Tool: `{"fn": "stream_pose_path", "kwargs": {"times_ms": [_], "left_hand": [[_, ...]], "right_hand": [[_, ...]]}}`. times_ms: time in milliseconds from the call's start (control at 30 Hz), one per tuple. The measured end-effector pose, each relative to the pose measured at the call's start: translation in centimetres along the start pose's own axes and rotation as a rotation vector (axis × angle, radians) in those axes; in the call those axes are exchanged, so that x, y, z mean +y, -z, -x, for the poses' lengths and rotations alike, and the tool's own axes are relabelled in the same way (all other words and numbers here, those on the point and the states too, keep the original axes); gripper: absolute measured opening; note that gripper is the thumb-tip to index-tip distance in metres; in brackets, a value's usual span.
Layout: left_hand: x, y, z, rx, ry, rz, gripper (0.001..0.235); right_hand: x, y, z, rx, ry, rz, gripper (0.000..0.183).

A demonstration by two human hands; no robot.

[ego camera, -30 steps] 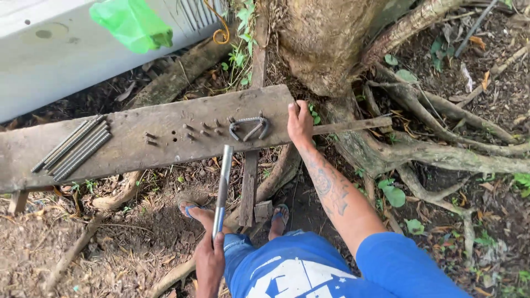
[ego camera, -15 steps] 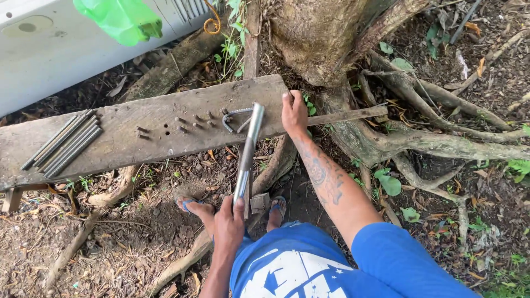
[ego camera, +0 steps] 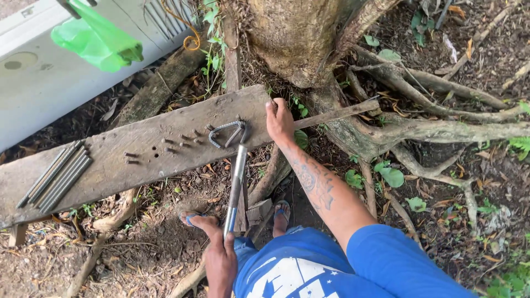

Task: Using a lever tool to bend pieces of rebar around a fixed peg on a wooden bench.

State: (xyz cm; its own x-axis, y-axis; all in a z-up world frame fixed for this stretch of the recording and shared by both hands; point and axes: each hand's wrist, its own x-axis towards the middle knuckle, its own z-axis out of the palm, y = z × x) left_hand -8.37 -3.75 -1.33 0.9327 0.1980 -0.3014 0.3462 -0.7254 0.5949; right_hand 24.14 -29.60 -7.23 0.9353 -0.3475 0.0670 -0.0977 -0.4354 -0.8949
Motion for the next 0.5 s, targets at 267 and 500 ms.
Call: {"fn": "stream_pose_path", "kwargs": {"times_ms": [267,500], "left_hand": [[0.9,1.1,0.1,-0.038,0.1,0.153,0.044],[0.4,1.5,0.4,0.038,0.119,0.56,0.046]], "right_hand": [[-0.8,0.3,0.7,-0.03,0.016,-0.013,0.035],[-2.1,1.0,0.8,-0.034,0.037,0.014,0.035]]}}
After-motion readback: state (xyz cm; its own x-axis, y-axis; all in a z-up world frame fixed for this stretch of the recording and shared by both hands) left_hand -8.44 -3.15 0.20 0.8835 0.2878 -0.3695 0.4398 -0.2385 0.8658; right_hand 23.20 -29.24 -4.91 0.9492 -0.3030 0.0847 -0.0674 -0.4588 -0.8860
